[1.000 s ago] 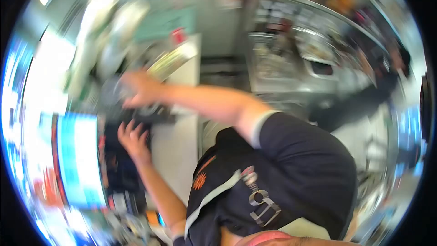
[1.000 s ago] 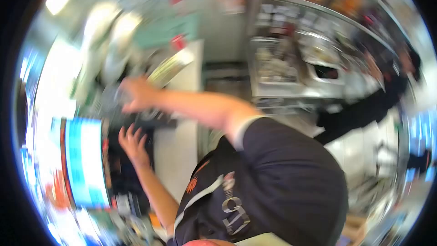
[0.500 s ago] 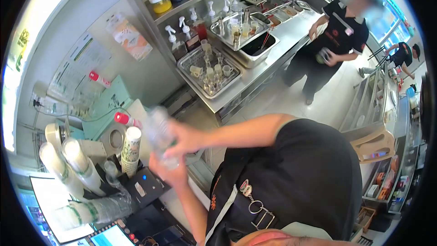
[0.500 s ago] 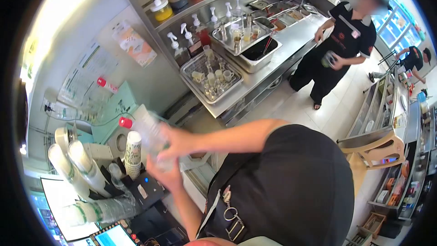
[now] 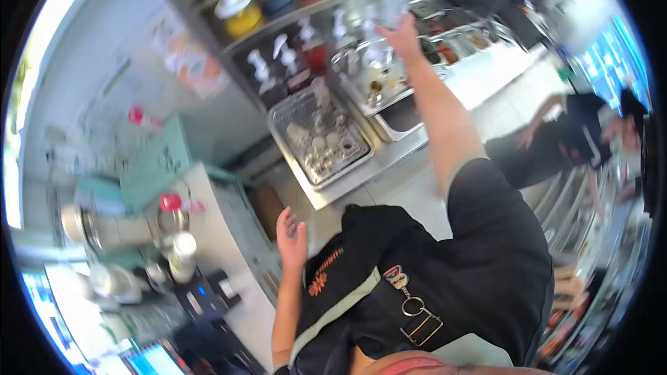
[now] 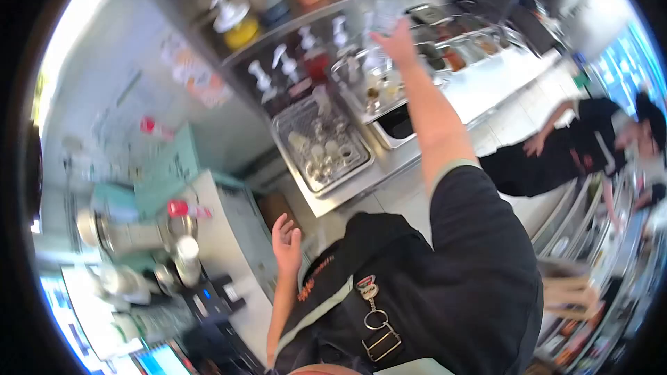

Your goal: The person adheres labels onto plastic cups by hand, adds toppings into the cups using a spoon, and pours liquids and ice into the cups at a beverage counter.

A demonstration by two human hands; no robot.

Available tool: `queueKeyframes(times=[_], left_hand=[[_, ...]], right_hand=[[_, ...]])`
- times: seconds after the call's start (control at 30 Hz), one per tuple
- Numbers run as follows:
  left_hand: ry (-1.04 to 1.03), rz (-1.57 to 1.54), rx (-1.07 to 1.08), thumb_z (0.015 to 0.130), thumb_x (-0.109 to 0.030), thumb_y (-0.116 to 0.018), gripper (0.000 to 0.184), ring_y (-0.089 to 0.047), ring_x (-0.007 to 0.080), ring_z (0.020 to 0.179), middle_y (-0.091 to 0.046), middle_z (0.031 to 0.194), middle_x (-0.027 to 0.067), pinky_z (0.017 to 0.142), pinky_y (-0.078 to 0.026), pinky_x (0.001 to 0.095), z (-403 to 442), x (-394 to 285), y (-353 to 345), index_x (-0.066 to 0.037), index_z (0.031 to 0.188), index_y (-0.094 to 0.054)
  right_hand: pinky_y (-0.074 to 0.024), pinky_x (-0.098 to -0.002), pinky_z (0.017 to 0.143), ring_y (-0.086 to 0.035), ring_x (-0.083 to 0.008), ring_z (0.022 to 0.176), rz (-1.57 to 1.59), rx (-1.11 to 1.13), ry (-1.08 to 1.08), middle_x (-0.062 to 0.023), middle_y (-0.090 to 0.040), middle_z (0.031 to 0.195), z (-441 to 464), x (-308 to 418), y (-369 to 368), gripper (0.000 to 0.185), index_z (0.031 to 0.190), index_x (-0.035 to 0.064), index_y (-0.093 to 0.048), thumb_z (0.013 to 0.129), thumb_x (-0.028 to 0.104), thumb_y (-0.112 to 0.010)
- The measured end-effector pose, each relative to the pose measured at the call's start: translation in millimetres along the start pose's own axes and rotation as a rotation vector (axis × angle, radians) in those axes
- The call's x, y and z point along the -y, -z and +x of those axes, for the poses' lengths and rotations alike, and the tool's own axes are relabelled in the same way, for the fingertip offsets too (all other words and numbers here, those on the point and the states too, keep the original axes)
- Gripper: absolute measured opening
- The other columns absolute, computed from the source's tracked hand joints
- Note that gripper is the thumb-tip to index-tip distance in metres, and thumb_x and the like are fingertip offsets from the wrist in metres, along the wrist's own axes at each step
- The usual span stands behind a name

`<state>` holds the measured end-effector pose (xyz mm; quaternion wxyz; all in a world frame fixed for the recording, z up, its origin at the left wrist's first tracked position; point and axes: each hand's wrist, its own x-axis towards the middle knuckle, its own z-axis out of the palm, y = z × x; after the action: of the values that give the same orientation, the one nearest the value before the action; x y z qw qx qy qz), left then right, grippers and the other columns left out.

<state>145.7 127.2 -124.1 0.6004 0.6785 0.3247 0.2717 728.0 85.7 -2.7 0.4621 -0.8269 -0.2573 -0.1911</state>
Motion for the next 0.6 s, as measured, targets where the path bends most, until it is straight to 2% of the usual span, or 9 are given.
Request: queueKeyframes(times=[0.1,0.2,0.23,0.3,0.4,0.47,0.5,0.57,0.6], left_hand=[[0.151,0.043,-0.301,0.094,-0.003,-0.060,0.042,-0.056,0.0224,0.121,-0.056,0.133,0.0143,0.102,-0.046,0.0363,-58,63,16,0.001,0.134,-0.049],[0.477,-0.203,-0.815,0.090,-0.010,-0.067,0.041,-0.060,0.0200,0.098,-0.060,0.121,0.0130,0.087,-0.050,0.0351,-118,108,29,0.000,0.127,-0.053],[0.424,-0.100,-0.986,0.088,-0.012,-0.069,0.046,-0.060,0.0208,0.098,-0.059,0.123,0.0138,0.088,-0.049,0.0358,-130,128,36,0.000,0.129,-0.051],[0.371,0.125,-1.268,0.086,-0.016,-0.073,0.056,-0.059,0.0225,0.100,-0.057,0.128,0.0154,0.091,-0.048,0.0363,-131,145,57,0.001,0.133,-0.048],[0.341,0.384,-1.568,0.086,-0.015,-0.074,0.063,-0.059,0.0249,0.106,-0.056,0.132,0.0169,0.095,-0.045,0.0359,-95,109,101,0.006,0.136,-0.042],[0.157,-0.321,-1.664,0.090,-0.014,-0.069,0.052,-0.061,0.0257,0.105,-0.060,0.125,0.0154,0.092,-0.048,0.0369,-69,117,138,0.007,0.132,-0.046],[0.151,-0.329,-1.674,0.090,-0.014,-0.069,0.052,-0.061,0.0257,0.105,-0.060,0.125,0.0154,0.092,-0.048,0.0369,-71,119,137,0.007,0.132,-0.046],[0.038,-0.866,-1.211,0.095,-0.012,-0.062,0.037,-0.064,0.0260,0.099,-0.065,0.117,0.0130,0.089,-0.050,0.0370,-78,118,132,0.006,0.126,-0.052],[0.100,-0.805,-1.173,0.096,-0.011,-0.060,0.032,-0.066,0.0260,0.098,-0.066,0.115,0.0120,0.088,-0.051,0.0379,-80,101,112,0.005,0.123,-0.054]], right_hand=[[-0.0354,-0.0464,0.110,-0.044,-0.0368,0.133,-0.497,0.240,-0.032,-0.0228,-0.041,0.148,4,-96,-39,0.098,0.147,0.0021,-0.039,0.078,0.063,-0.071],[-0.0410,-0.0452,0.105,-0.046,-0.0257,0.131,-0.583,0.357,0.026,-0.0156,-0.032,0.157,-21,12,16,0.070,0.151,0.0010,-0.031,0.097,0.034,-0.061],[-0.0472,-0.0441,0.096,-0.058,-0.0343,0.107,-0.183,-0.111,0.166,-0.0229,-0.054,0.122,-12,-58,5,0.075,0.136,-0.0049,-0.040,0.085,0.035,-0.077],[-0.0465,-0.0474,0.097,-0.058,-0.0338,0.107,0.269,-0.272,0.278,-0.0219,-0.053,0.126,-48,-16,20,0.053,0.128,-0.0070,-0.044,0.092,0.024,-0.068],[-0.0472,-0.0405,0.096,-0.059,-0.0264,0.105,0.547,0.134,0.425,-0.0177,-0.061,0.116,-143,76,24,0.030,0.119,-0.0066,-0.051,0.091,0.002,-0.052],[-0.0482,-0.0371,0.093,-0.061,-0.0238,0.101,0.748,0.593,0.393,-0.0150,-0.064,0.105,-204,120,9,0.026,0.110,-0.0021,-0.057,0.085,-0.001,-0.050],[-0.0489,-0.0355,0.091,-0.062,-0.0218,0.097,0.890,0.754,0.195,-0.0128,-0.065,0.099,-245,142,-1,0.024,0.106,-0.0011,-0.059,0.084,0.000,-0.052],[-0.0489,-0.0321,0.090,-0.062,-0.0177,0.094,0.996,1.190,0.135,-0.0088,-0.065,0.098,-291,177,-16,0.017,0.105,0.0002,-0.061,0.089,0.003,-0.060],[-0.0493,-0.0285,0.088,-0.063,-0.0154,0.095,0.968,1.377,0.031,-0.0078,-0.066,0.100,-316,188,-28,0.015,0.107,0.0003,-0.062,0.093,0.004,-0.061]])
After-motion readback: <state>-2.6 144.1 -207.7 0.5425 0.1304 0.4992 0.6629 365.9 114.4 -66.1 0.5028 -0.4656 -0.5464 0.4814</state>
